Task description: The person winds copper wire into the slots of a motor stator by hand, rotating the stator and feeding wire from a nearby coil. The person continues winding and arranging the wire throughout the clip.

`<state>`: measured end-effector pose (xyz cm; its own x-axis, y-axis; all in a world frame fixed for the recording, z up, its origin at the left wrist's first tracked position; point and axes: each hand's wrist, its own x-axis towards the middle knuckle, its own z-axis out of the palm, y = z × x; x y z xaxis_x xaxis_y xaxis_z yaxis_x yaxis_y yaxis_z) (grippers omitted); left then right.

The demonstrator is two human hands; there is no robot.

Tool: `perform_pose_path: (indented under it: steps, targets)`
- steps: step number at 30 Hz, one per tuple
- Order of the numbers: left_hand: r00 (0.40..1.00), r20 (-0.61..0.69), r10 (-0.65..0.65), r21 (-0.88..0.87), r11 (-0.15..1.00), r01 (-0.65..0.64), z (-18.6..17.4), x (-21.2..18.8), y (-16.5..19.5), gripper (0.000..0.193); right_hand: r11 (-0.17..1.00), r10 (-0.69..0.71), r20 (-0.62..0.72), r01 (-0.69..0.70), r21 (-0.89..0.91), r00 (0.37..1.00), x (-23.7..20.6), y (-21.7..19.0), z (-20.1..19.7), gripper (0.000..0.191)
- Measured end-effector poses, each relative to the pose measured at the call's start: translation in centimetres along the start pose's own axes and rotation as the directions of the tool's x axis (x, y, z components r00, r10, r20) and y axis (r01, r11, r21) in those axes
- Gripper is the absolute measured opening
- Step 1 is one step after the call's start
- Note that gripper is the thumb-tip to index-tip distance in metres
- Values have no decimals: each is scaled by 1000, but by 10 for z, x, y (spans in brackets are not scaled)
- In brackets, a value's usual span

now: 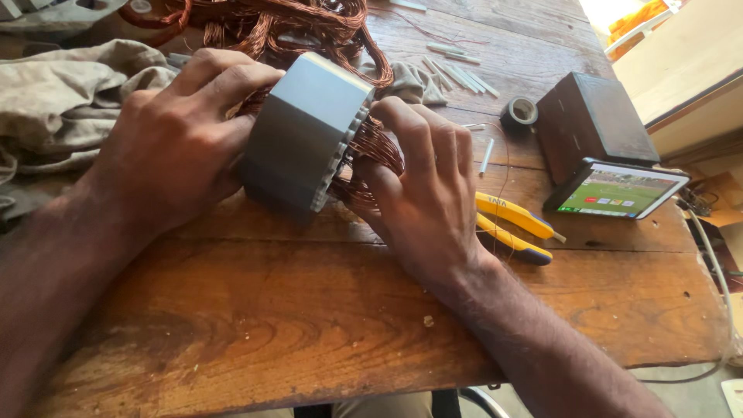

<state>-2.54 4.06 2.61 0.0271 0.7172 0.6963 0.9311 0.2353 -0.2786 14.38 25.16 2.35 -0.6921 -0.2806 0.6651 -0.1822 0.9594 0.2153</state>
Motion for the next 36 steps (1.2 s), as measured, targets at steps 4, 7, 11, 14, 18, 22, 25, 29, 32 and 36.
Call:
perform_pose_path:
  steps: [4,7,11,14,18,22,25,29,32,36]
  targets:
    - [1000,4,-1,-30,1000,1,3,-1,-1,17,1000,-10,-20,10,1,1000,2,0,0,45]
    - [999,20,-40,-67,997,41,5,-3,-2,24,997,72,68,-73,20,995,1,-1,-1,47]
    - [998,47,-36,-36,999,38,5,-3,-2,26,997,52,56,-49,-53,997,0,-1,0,39]
    - [998,61,-32,93,995,26,3,-2,0,31,998,42,39,-41,-48,998,-1,0,3,34]
    - [998,40,-46,201,979,37,3,-4,3,30,999,45,29,-45,0,999,-4,-1,3,31]
    - [995,70,-66,124,991,57,5,-3,5,23,997,38,-21,-37,66,999,-4,-3,1,28]
    - [994,81,-71,225,973,51,3,-1,6,32,998,49,10,-50,28,999,-4,-4,-1,23]
    - [995,82,-63,168,985,49,-4,1,6,23,997,79,5,-79,-9,997,-4,-4,5,16]
    - [998,58,-5,174,985,-5,-5,0,3,39,998,65,-2,-65,5,998,-4,-3,10,19]
    - [996,90,-2,136,991,-10,2,-4,-3,32,994,78,31,-80,76,996,-5,-4,8,32]
